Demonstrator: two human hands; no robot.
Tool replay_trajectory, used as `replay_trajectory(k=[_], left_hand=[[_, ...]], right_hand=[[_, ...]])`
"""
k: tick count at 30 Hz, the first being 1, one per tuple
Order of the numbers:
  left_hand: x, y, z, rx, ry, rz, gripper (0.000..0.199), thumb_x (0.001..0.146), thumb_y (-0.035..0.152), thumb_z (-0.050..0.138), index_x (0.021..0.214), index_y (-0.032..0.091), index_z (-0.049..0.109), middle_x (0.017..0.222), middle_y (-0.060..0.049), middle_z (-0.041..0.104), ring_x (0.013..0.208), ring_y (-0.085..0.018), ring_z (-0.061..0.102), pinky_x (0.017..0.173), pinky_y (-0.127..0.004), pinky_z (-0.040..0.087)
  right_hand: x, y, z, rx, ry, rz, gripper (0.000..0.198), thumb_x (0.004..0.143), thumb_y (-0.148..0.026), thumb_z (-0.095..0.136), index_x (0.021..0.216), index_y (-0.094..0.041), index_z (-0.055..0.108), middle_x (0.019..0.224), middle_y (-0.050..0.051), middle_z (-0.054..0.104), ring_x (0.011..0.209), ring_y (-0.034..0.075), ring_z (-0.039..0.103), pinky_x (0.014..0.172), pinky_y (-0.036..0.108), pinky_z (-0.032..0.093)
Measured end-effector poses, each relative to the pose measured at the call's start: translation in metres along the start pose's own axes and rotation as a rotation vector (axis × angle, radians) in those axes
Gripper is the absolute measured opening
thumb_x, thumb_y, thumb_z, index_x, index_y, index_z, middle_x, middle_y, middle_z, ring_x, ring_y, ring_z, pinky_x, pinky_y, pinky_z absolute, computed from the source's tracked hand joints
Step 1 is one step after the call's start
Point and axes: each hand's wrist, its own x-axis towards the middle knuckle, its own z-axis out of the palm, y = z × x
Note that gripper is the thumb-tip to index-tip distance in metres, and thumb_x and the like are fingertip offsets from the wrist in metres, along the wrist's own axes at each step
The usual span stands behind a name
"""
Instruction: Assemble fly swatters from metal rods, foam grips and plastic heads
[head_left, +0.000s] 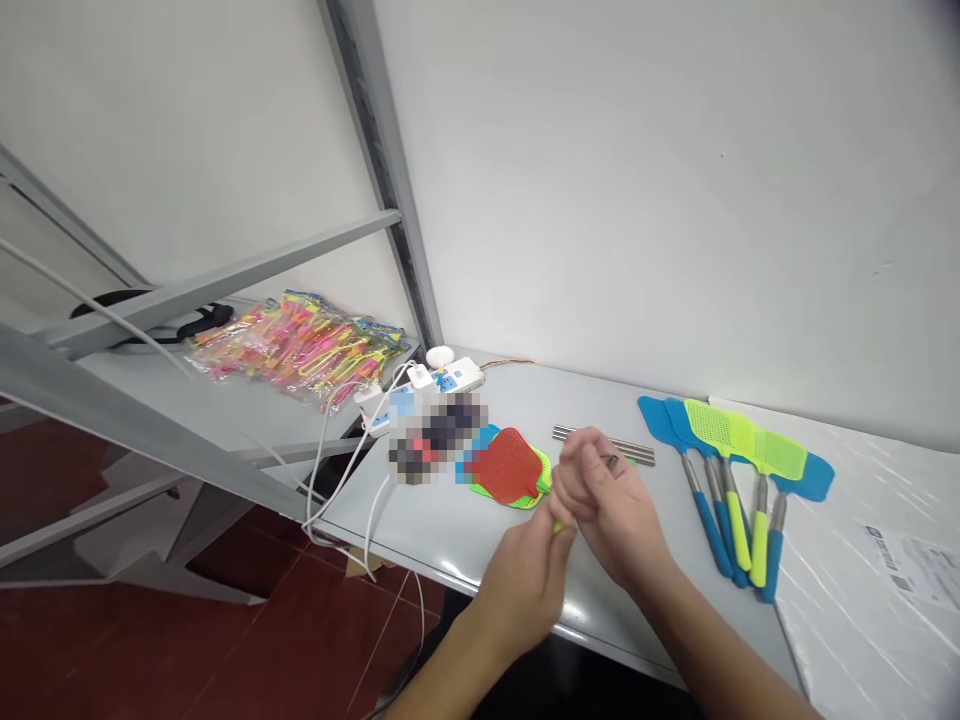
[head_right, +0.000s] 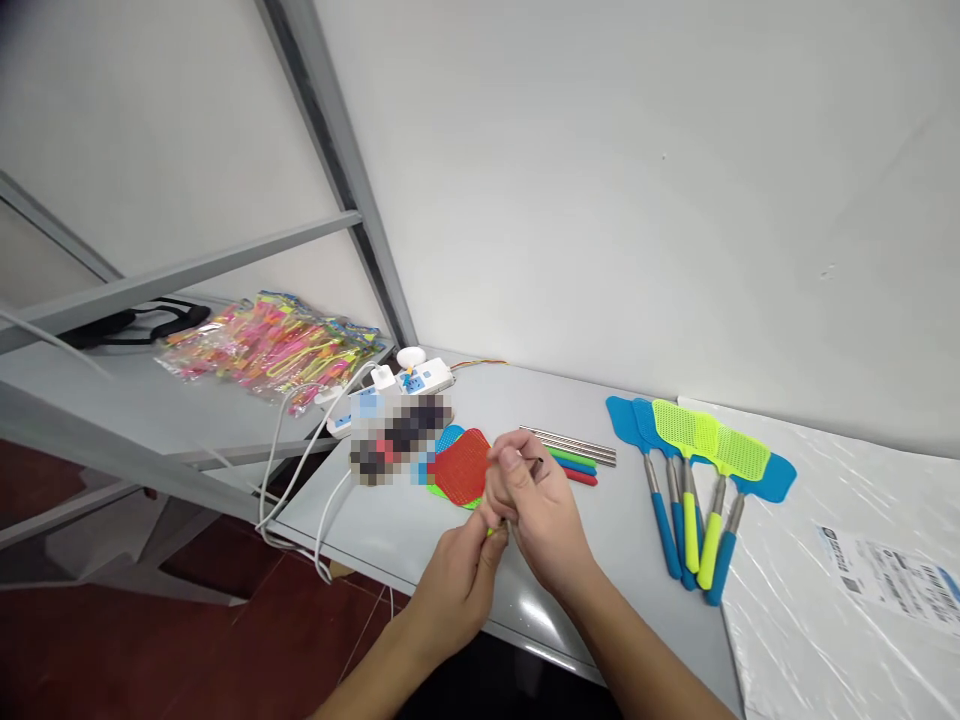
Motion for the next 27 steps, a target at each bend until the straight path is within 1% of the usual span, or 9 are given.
replay_trajectory(k=[2,4,5,7,9,11,15,20,27], left_hand=[[-0.002,-0.013,-0.011,0.075,0.082,-0.062,0.019,0.100,0.033,0.030,0.091,0.023,0.043,0.073,0.000,0.052,0.062,-0.018,0.048,0.058,-0.028,0.031],[-0.002,-0.025,-0.023,0.146,0.190,-0.127,0.020,0.099,0.036,0.034,0.086,0.023,0.041,0.076,-0.001,0.052,0.068,-0.020,0.051,0.061,-0.029,0.034],[-0.002,-0.030,-0.029,0.161,0.242,-0.145,0.019,0.098,0.037,0.037,0.086,0.023,0.042,0.079,-0.001,0.053,0.071,-0.021,0.052,0.063,-0.030,0.036],[0.001,-0.039,-0.036,0.153,0.314,-0.146,0.017,0.097,0.038,0.042,0.090,0.022,0.044,0.085,-0.003,0.056,0.079,-0.022,0.056,0.069,-0.032,0.040],[0.004,-0.046,-0.038,0.110,0.339,-0.135,0.016,0.096,0.036,0.043,0.092,0.021,0.047,0.086,-0.003,0.058,0.082,-0.022,0.058,0.073,-0.032,0.042],[0.006,-0.051,-0.037,0.069,0.359,-0.126,0.016,0.096,0.034,0.043,0.097,0.020,0.051,0.089,-0.004,0.061,0.084,-0.021,0.060,0.075,-0.032,0.044],[0.008,-0.058,-0.031,0.001,0.419,-0.148,0.025,0.095,0.033,0.047,0.116,0.020,0.052,0.111,-0.008,0.063,0.098,-0.022,0.062,0.080,-0.032,0.045],[0.010,-0.062,-0.029,0.013,0.357,-0.184,0.038,0.090,0.037,0.058,0.125,0.024,0.049,0.121,-0.007,0.063,0.110,-0.024,0.059,0.087,-0.034,0.045],[0.010,-0.071,-0.024,0.126,0.375,-0.139,0.045,0.087,0.035,0.062,0.127,0.022,0.048,0.123,-0.010,0.061,0.111,-0.025,0.058,0.090,-0.036,0.045]], right_hand=[[0.003,0.008,-0.011,-0.200,0.009,-0.021,0.036,0.090,-0.057,0.049,0.108,-0.027,0.055,0.075,-0.001,0.054,0.067,0.014,0.053,0.067,0.030,0.047],[0.004,0.016,-0.027,-0.479,0.143,-0.031,0.044,0.091,-0.060,0.040,0.116,-0.026,0.053,0.094,0.004,0.059,0.086,0.019,0.057,0.080,0.036,0.047],[0.004,0.019,-0.035,-0.654,0.211,-0.006,0.043,0.092,-0.059,0.038,0.113,-0.025,0.054,0.094,0.005,0.060,0.087,0.020,0.057,0.079,0.036,0.046],[0.003,0.026,-0.048,-1.018,0.238,0.096,0.038,0.092,-0.054,0.041,0.104,-0.022,0.057,0.083,0.005,0.061,0.078,0.022,0.058,0.072,0.036,0.044],[0.001,0.033,-0.056,-1.290,0.141,0.200,0.033,0.090,-0.048,0.047,0.098,-0.020,0.060,0.074,0.004,0.061,0.070,0.022,0.057,0.065,0.034,0.041],[0.000,0.040,-0.059,-1.417,0.065,0.219,0.027,0.090,-0.041,0.049,0.100,-0.019,0.061,0.075,0.005,0.063,0.069,0.022,0.058,0.062,0.033,0.039],[0.002,0.051,-0.059,-1.477,0.025,0.151,0.019,0.088,-0.031,0.051,0.101,-0.020,0.059,0.080,0.005,0.064,0.072,0.021,0.058,0.064,0.032,0.037],[0.003,0.052,-0.057,-1.396,0.024,0.122,0.014,0.089,-0.033,0.052,0.091,-0.020,0.057,0.069,0.001,0.059,0.064,0.020,0.053,0.061,0.032,0.035],[-0.015,0.013,-0.051,-1.152,0.106,0.178,0.018,0.085,-0.037,0.058,0.076,-0.022,0.052,0.064,-0.002,0.052,0.060,0.017,0.048,0.056,0.029,0.036]])
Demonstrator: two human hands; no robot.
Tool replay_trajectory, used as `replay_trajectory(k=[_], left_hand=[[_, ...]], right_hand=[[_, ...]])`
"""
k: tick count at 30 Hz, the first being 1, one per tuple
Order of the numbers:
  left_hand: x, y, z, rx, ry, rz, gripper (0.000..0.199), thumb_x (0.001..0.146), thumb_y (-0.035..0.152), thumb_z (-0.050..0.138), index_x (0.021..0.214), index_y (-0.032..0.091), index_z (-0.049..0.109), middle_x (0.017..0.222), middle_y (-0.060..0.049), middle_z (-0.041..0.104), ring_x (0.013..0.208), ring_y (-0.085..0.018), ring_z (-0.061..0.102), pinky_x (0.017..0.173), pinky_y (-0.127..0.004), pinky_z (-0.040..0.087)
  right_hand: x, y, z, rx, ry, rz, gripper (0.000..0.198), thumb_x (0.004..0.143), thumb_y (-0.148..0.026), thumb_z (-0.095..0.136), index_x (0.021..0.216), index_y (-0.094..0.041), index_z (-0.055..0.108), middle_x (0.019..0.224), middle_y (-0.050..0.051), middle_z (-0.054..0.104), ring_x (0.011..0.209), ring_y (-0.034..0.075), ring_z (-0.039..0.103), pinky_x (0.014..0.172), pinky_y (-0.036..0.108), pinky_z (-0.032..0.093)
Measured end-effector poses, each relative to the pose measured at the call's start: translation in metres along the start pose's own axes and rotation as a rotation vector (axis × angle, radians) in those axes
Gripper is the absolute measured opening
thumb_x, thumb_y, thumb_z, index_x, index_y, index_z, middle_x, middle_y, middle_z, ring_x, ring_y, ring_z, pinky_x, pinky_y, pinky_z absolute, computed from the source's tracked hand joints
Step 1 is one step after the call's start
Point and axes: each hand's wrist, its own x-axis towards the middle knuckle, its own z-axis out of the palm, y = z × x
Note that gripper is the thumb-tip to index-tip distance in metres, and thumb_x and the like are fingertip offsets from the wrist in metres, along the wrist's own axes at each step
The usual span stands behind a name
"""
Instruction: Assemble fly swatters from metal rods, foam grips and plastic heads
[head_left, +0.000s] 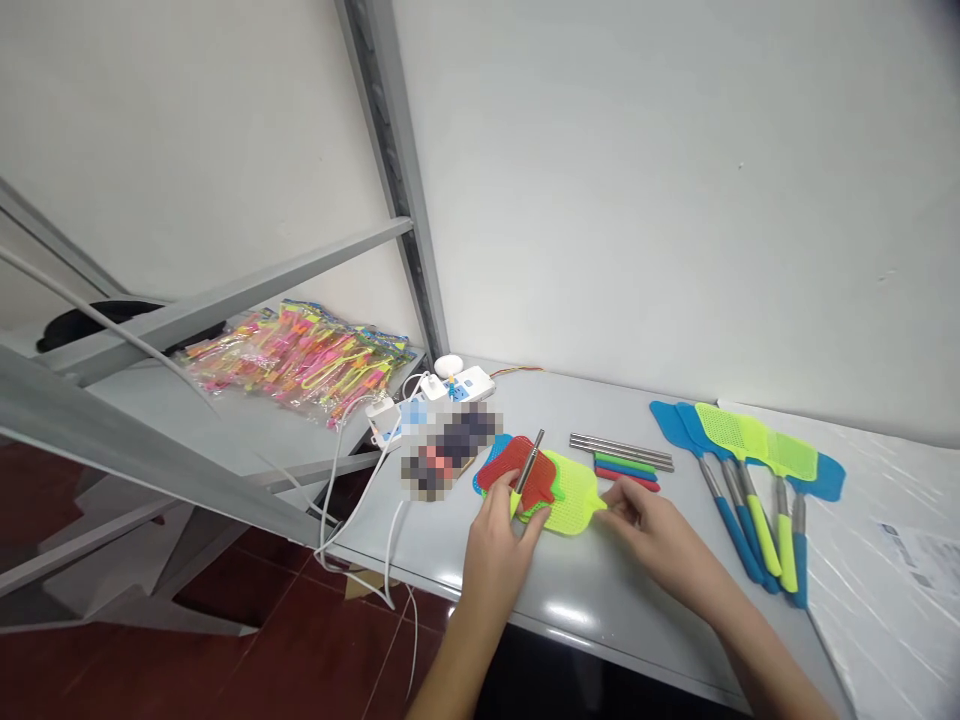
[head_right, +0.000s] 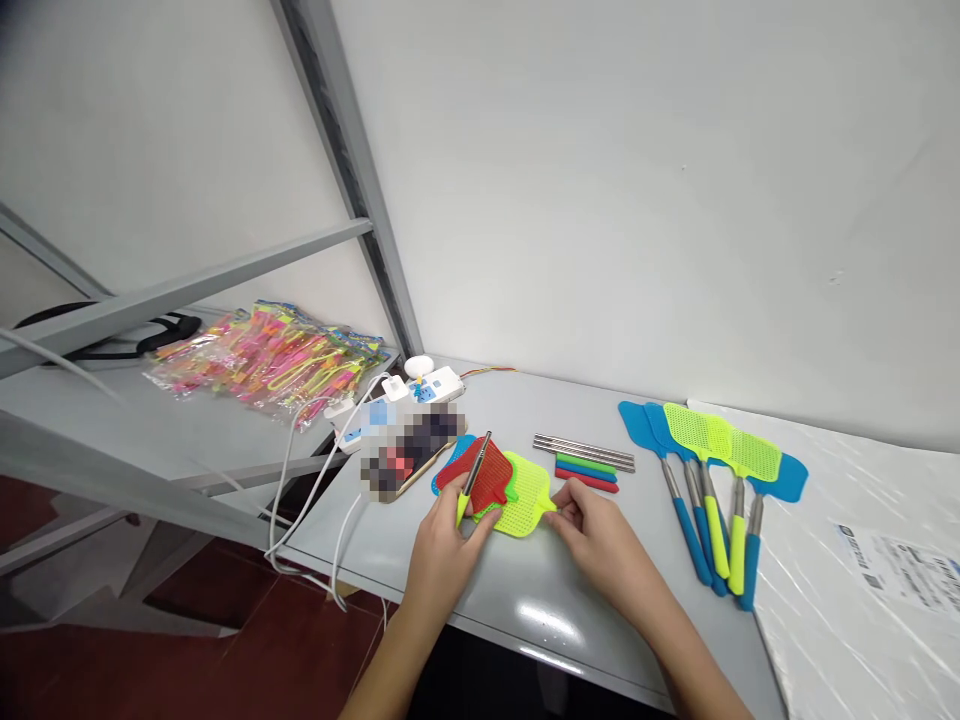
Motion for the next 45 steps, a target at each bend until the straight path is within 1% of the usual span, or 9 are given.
replay_trajectory(k=[10,17,21,25,28,31,35,40,45], left_hand=[[-0.006,0.017,-0.006,-0.132,0.045,-0.006,0.029,0.096,0.043,0.043,0.098,0.019,0.059,0.096,-0.007,0.064,0.092,-0.023,0.060,0.084,-0.035,0.045],[-0.050,0.067,0.028,-0.646,-0.241,-0.237,0.041,0.092,0.056,0.044,0.102,0.019,0.057,0.069,0.003,0.053,0.037,-0.005,0.034,0.037,-0.019,0.036],[-0.081,0.107,0.042,-1.059,-0.427,-0.264,0.046,0.091,0.058,0.047,0.114,0.019,0.053,0.064,0.007,0.045,0.038,-0.003,0.021,0.035,-0.018,0.042],[-0.099,0.122,0.036,-1.149,-0.321,-0.306,0.039,0.088,0.049,0.058,0.113,0.019,0.053,0.064,0.008,0.045,0.036,-0.001,0.025,0.029,-0.012,0.035],[-0.105,0.118,0.029,-1.120,-0.281,-0.310,0.036,0.089,0.045,0.059,0.114,0.019,0.052,0.066,0.008,0.047,0.035,0.000,0.024,0.031,-0.014,0.038],[-0.115,0.110,0.030,-1.086,-0.295,-0.300,0.037,0.091,0.045,0.057,0.118,0.021,0.050,0.065,0.009,0.046,0.035,0.000,0.017,0.034,-0.017,0.043],[-0.132,0.100,0.043,-0.978,-0.406,-0.270,0.038,0.090,0.050,0.055,0.112,0.020,0.049,0.056,0.012,0.035,0.034,-0.002,0.017,0.033,-0.016,0.039],[-0.149,0.083,0.054,-0.798,-0.566,-0.243,0.044,0.095,0.059,0.034,0.094,0.019,0.052,0.064,0.005,0.051,0.035,-0.003,0.019,0.032,-0.015,0.019],[-0.155,0.079,0.048,-0.466,-0.549,-0.022,0.039,0.097,0.049,0.038,0.097,0.017,0.060,0.051,0.007,0.039,0.045,-0.009,0.036,0.046,-0.019,0.030]], right_hand=[[-0.075,0.052,-0.064,0.116,0.258,0.093,0.024,0.084,-0.047,0.059,0.091,-0.024,0.058,0.083,0.005,0.066,0.081,0.022,0.063,0.070,0.032,0.051],[-0.096,0.043,-0.048,0.207,0.622,-0.343,0.012,0.085,-0.024,0.061,0.095,-0.026,0.055,0.108,0.008,0.065,0.108,0.024,0.062,0.089,0.039,0.051],[-0.106,0.023,-0.026,-0.144,0.442,-0.765,0.032,0.082,-0.008,0.061,0.108,-0.026,0.057,0.114,0.010,0.066,0.111,0.026,0.061,0.096,0.047,0.046],[-0.123,0.015,-0.012,-0.399,0.299,-0.932,0.041,0.081,-0.004,0.057,0.115,-0.026,0.059,0.119,0.009,0.066,0.120,0.027,0.056,0.105,0.052,0.035],[-0.136,0.019,-0.007,-0.296,0.418,-0.803,0.038,0.078,-0.012,0.063,0.112,-0.029,0.062,0.131,0.007,0.059,0.130,0.031,0.046,0.109,0.057,0.025],[-0.143,0.026,0.000,0.142,0.627,-0.432,0.054,0.077,-0.028,0.069,0.128,-0.027,0.052,0.142,0.012,0.047,0.132,0.034,0.042,0.102,0.056,0.037],[-0.151,0.033,0.004,0.672,0.281,-0.033,0.043,0.083,-0.044,0.064,0.117,-0.017,0.062,0.112,0.013,0.069,0.099,0.029,0.066,0.080,0.041,0.054],[-0.164,0.041,-0.026,0.790,0.721,0.094,0.038,0.074,-0.047,0.073,0.097,-0.017,0.069,0.086,0.006,0.073,0.062,0.019,0.063,0.048,0.027,0.046],[-0.170,0.047,-0.055,0.753,0.758,0.022,0.042,0.076,-0.046,0.072,0.106,-0.017,0.068,0.079,0.006,0.071,0.052,0.015,0.056,0.040,0.024,0.037]])
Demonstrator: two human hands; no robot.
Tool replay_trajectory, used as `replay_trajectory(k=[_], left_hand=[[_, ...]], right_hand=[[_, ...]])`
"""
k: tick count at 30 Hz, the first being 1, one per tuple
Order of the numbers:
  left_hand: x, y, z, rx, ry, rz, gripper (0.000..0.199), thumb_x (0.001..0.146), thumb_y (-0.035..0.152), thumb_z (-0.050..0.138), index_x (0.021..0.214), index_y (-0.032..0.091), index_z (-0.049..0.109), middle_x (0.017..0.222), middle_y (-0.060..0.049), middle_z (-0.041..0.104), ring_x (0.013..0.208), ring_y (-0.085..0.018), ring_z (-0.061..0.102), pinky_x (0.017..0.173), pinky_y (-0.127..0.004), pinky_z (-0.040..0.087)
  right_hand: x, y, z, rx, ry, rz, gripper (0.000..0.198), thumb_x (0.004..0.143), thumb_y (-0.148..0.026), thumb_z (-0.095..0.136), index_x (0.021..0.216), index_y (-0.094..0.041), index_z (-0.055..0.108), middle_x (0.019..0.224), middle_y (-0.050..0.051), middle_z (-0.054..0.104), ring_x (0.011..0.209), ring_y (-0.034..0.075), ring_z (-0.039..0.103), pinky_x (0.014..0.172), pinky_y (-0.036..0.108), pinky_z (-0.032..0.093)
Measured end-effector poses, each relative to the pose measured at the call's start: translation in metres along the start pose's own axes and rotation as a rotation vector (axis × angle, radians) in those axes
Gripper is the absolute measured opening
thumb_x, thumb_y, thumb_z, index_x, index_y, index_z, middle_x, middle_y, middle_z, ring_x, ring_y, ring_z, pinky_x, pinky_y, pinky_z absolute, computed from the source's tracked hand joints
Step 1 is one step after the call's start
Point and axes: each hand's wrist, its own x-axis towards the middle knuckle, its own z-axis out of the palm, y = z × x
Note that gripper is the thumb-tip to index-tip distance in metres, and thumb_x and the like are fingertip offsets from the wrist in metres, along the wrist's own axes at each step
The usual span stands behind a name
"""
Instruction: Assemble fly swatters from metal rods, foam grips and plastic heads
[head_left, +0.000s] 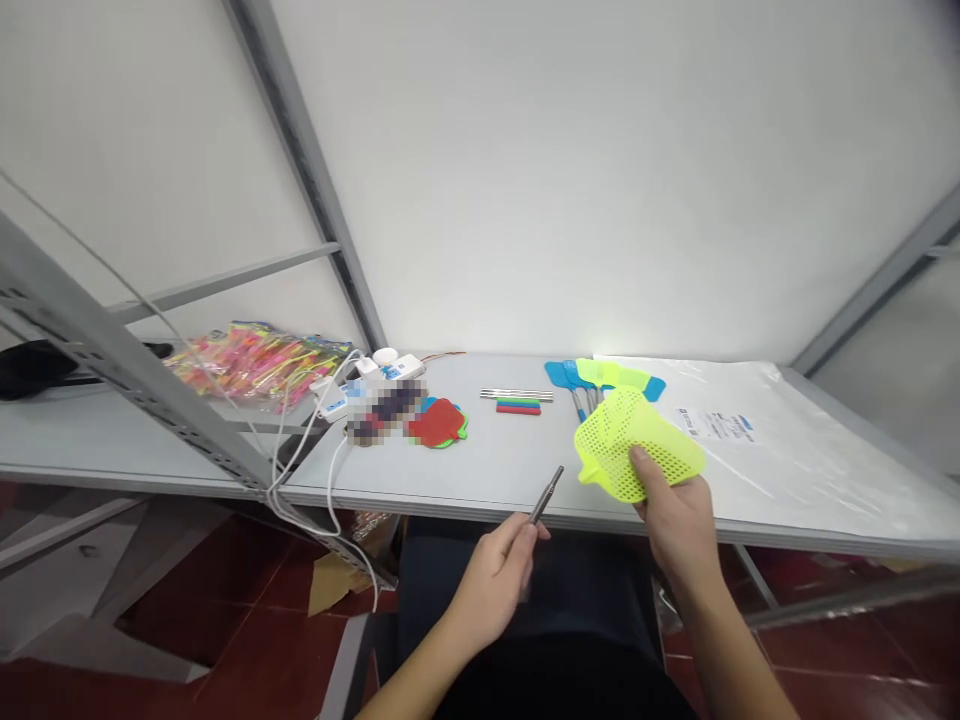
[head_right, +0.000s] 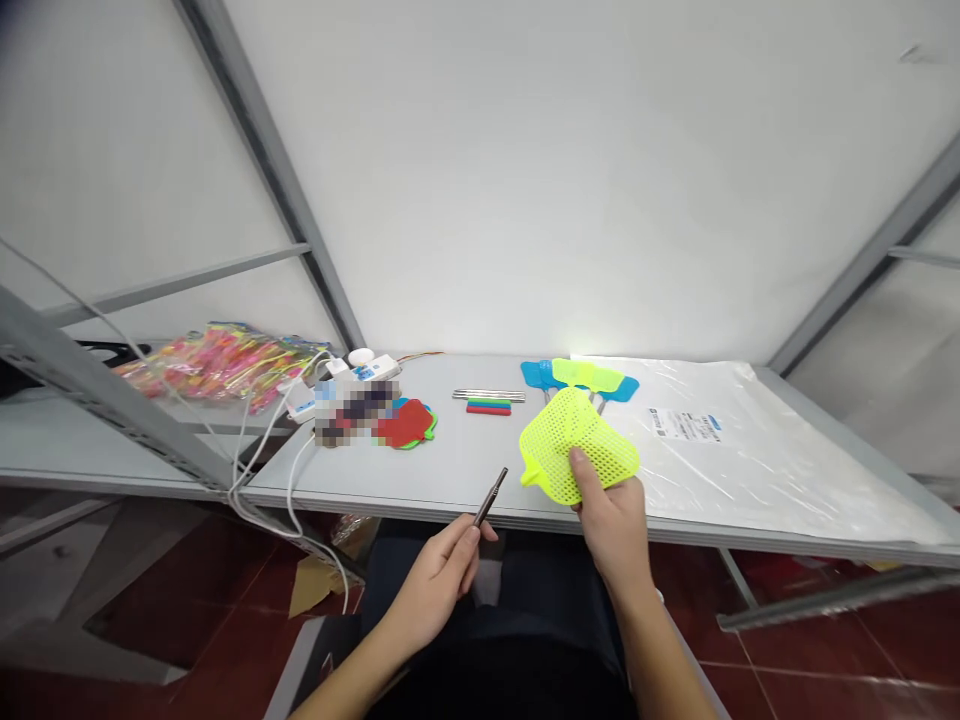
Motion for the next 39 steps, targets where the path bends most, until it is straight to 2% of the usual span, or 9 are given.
replay_trajectory(k=[4,8,11,15,22,25,28,33,39], left_hand=[[-0.002,0.007,-0.003,0.268,0.039,0.121,0.035,0.098,0.043,0.039,0.103,0.019,0.064,0.063,0.003,0.052,0.060,-0.013,0.049,0.060,-0.023,0.037],[-0.001,0.009,-0.008,0.421,0.025,0.199,0.034,0.100,0.040,0.035,0.107,0.022,0.063,0.074,0.000,0.060,0.075,-0.018,0.058,0.073,-0.026,0.041],[-0.001,0.007,-0.011,0.492,0.016,0.220,0.033,0.100,0.038,0.034,0.113,0.023,0.060,0.078,-0.001,0.062,0.079,-0.019,0.060,0.076,-0.026,0.042],[-0.002,0.006,-0.012,0.548,0.015,0.246,0.031,0.101,0.035,0.034,0.114,0.025,0.059,0.084,-0.001,0.063,0.083,-0.019,0.061,0.079,-0.026,0.043],[-0.005,0.004,-0.015,0.653,0.018,0.281,0.028,0.102,0.033,0.034,0.114,0.025,0.057,0.089,0.000,0.067,0.083,-0.017,0.065,0.076,-0.026,0.046],[-0.003,-0.001,-0.018,0.747,0.080,0.347,0.026,0.101,0.032,0.037,0.116,0.024,0.057,0.099,-0.001,0.071,0.088,-0.018,0.067,0.077,-0.027,0.049],[0.000,-0.006,-0.021,0.852,0.185,0.495,0.026,0.099,0.032,0.043,0.118,0.021,0.058,0.110,-0.004,0.071,0.098,-0.020,0.068,0.081,-0.029,0.051],[0.004,-0.008,-0.023,0.958,0.254,0.590,0.024,0.099,0.030,0.045,0.115,0.019,0.060,0.105,-0.005,0.072,0.092,-0.019,0.070,0.077,-0.028,0.053],[0.005,-0.010,-0.021,1.032,0.269,0.601,0.025,0.099,0.030,0.044,0.116,0.018,0.059,0.102,-0.006,0.072,0.088,-0.019,0.069,0.074,-0.027,0.053]], right_hand=[[-0.002,0.000,0.000,-0.021,-0.042,-0.050,0.045,0.078,-0.049,0.069,0.108,-0.015,0.068,0.075,0.006,0.071,0.057,0.018,0.060,0.046,0.028,0.044],[-0.006,0.000,0.003,0.053,-0.077,-0.081,0.044,0.078,-0.047,0.070,0.108,-0.015,0.069,0.091,0.010,0.073,0.079,0.025,0.067,0.063,0.034,0.053],[-0.006,0.000,0.003,0.094,-0.091,-0.097,0.040,0.079,-0.042,0.070,0.109,-0.016,0.069,0.107,0.011,0.072,0.092,0.027,0.067,0.072,0.035,0.054],[-0.006,-0.001,0.000,0.103,-0.067,-0.099,0.043,0.081,-0.041,0.069,0.117,-0.016,0.066,0.115,0.012,0.069,0.095,0.027,0.067,0.072,0.035,0.055],[-0.012,-0.012,-0.001,-0.075,-0.079,-0.206,0.038,0.083,-0.039,0.067,0.114,-0.017,0.068,0.121,0.012,0.067,0.108,0.028,0.063,0.086,0.036,0.053],[-0.014,-0.015,0.000,-0.112,-0.064,-0.251,0.036,0.084,-0.039,0.066,0.111,-0.017,0.069,0.118,0.012,0.068,0.106,0.027,0.064,0.086,0.037,0.053],[-0.014,-0.016,0.002,-0.130,-0.042,-0.294,0.032,0.084,-0.038,0.065,0.108,-0.017,0.070,0.114,0.011,0.070,0.104,0.026,0.064,0.088,0.037,0.051],[-0.011,-0.012,0.000,-0.127,-0.063,-0.258,0.031,0.085,-0.041,0.063,0.103,-0.016,0.069,0.099,0.009,0.072,0.086,0.023,0.066,0.072,0.033,0.053],[-0.009,-0.001,0.001,-0.153,-0.002,-0.198,0.032,0.082,-0.046,0.064,0.091,-0.015,0.068,0.077,0.005,0.066,0.059,0.016,0.056,0.047,0.027,0.044]])
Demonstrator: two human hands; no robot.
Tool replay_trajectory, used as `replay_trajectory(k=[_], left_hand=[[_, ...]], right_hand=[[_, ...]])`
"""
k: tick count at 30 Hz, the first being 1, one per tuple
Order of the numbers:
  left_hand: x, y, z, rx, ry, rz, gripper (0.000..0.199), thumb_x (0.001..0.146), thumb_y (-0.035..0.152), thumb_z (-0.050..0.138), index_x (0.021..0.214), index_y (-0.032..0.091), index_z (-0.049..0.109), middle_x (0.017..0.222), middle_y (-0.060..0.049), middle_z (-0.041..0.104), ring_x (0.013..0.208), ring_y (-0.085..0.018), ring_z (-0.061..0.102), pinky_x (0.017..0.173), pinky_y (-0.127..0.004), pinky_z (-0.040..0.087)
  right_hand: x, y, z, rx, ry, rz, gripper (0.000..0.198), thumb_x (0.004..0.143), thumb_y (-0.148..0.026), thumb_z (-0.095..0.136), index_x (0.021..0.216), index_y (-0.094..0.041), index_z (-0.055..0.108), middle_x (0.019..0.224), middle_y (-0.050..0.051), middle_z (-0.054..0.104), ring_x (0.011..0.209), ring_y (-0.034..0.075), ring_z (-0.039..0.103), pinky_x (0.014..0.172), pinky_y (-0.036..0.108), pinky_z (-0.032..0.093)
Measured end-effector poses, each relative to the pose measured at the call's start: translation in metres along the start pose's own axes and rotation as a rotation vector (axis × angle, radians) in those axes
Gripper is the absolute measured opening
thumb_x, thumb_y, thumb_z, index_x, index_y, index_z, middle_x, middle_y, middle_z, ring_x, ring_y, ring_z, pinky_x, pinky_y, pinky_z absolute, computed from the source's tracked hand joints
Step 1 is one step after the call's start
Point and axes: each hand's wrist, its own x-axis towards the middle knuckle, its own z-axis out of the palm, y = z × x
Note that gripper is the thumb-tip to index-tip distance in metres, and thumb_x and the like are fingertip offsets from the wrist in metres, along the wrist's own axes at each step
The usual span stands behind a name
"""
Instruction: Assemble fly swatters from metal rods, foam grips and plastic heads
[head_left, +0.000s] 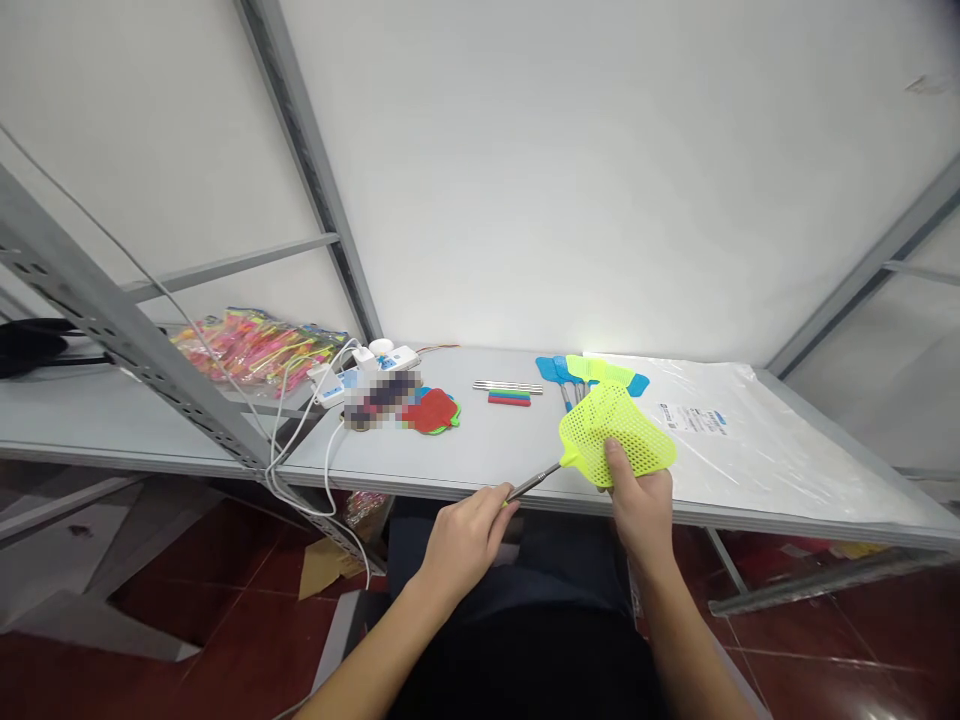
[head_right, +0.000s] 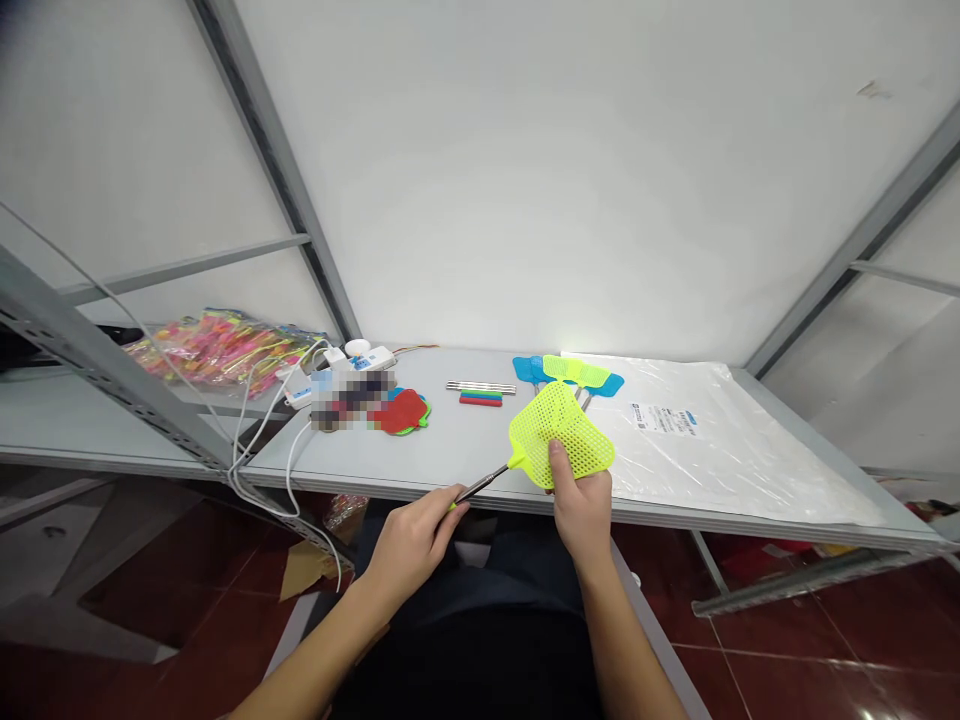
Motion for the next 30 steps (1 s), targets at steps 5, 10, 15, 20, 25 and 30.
replay_trajectory(k=[5,10,15,20,25,30], left_hand=[[-0.001,-0.004,0.004,0.114,-0.015,-0.008,0.024,0.099,0.028,0.045,0.116,0.019,0.059,0.082,-0.004,0.067,0.073,-0.019,0.066,0.062,-0.027,0.047],[0.006,-0.014,0.009,0.031,-0.088,-0.080,0.024,0.099,0.032,0.043,0.116,0.021,0.058,0.087,-0.003,0.067,0.077,-0.018,0.065,0.066,-0.027,0.044],[0.032,-0.020,0.003,-0.328,-0.358,-0.215,0.029,0.101,0.036,0.035,0.091,0.023,0.058,0.077,0.001,0.063,0.070,-0.015,0.060,0.065,-0.025,0.042],[0.059,-0.028,0.005,-0.392,-0.412,-0.229,0.035,0.102,0.038,0.029,0.084,0.023,0.055,0.065,0.003,0.055,0.061,-0.015,0.055,0.060,-0.025,0.040],[0.082,-0.048,0.022,-0.226,-0.244,-0.151,0.026,0.100,0.036,0.037,0.109,0.024,0.059,0.095,-0.003,0.068,0.083,-0.020,0.064,0.070,-0.027,0.045],[0.145,-0.067,0.024,0.001,-0.182,-0.054,0.026,0.100,0.035,0.038,0.106,0.024,0.061,0.086,-0.002,0.067,0.074,-0.019,0.064,0.059,-0.025,0.042]], right_hand=[[0.000,0.019,0.008,0.106,0.025,0.112,0.033,0.080,-0.047,0.067,0.089,-0.015,0.067,0.071,0.003,0.062,0.053,0.013,0.051,0.041,0.025,0.041],[0.011,0.037,0.014,0.184,0.023,0.171,0.032,0.079,-0.045,0.069,0.093,-0.016,0.066,0.073,0.002,0.062,0.053,0.012,0.050,0.040,0.023,0.039],[0.036,0.046,0.013,0.242,-0.105,0.175,0.032,0.078,-0.043,0.070,0.095,-0.017,0.064,0.071,0.001,0.059,0.053,0.012,0.049,0.040,0.023,0.038],[0.058,0.042,0.021,0.185,-0.090,0.130,0.031,0.081,-0.043,0.066,0.097,-0.017,0.063,0.068,0.000,0.057,0.052,0.011,0.047,0.041,0.023,0.038],[0.075,0.030,0.039,0.090,0.003,0.082,0.030,0.083,-0.046,0.063,0.088,-0.017,0.063,0.067,0.001,0.058,0.051,0.011,0.047,0.040,0.024,0.037],[0.122,0.023,0.058,0.079,0.103,0.035,0.032,0.083,-0.049,0.063,0.083,-0.017,0.063,0.061,-0.001,0.055,0.047,0.011,0.045,0.038,0.024,0.037]])
